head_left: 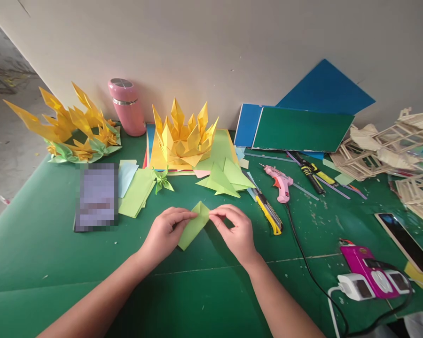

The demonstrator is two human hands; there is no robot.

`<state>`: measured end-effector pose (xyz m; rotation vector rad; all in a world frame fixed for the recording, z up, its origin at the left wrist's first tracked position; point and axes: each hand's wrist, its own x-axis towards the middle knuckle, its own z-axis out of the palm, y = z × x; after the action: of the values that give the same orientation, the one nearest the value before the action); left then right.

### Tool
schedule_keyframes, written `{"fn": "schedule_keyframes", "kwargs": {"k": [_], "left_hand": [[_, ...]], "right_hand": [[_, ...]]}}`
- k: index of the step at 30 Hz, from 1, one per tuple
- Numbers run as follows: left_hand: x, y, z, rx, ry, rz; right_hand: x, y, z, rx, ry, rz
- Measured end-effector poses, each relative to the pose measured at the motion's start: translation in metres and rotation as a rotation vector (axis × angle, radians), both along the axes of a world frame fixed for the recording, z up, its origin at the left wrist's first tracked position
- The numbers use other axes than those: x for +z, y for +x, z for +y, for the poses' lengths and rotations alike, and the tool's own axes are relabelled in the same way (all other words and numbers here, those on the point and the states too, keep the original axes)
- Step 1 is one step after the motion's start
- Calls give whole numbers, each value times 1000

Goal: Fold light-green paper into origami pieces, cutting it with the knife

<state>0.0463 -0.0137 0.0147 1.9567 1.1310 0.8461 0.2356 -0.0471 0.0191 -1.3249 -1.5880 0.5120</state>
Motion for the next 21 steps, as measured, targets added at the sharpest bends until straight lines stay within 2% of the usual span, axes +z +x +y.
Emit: {"fn": "schedule_keyframes", "kwargs": {"k": [8,12,21], "left_hand": [[-3,2,-2,35,32,55],[-2,2,-2,15,41,84],[-1,3,-3,49,143,130]], "right_hand": [[-2,0,1,287,121,-328],[-2,-1,1,332,155,-395],[-4,-1,2,355,81,-429]]}}
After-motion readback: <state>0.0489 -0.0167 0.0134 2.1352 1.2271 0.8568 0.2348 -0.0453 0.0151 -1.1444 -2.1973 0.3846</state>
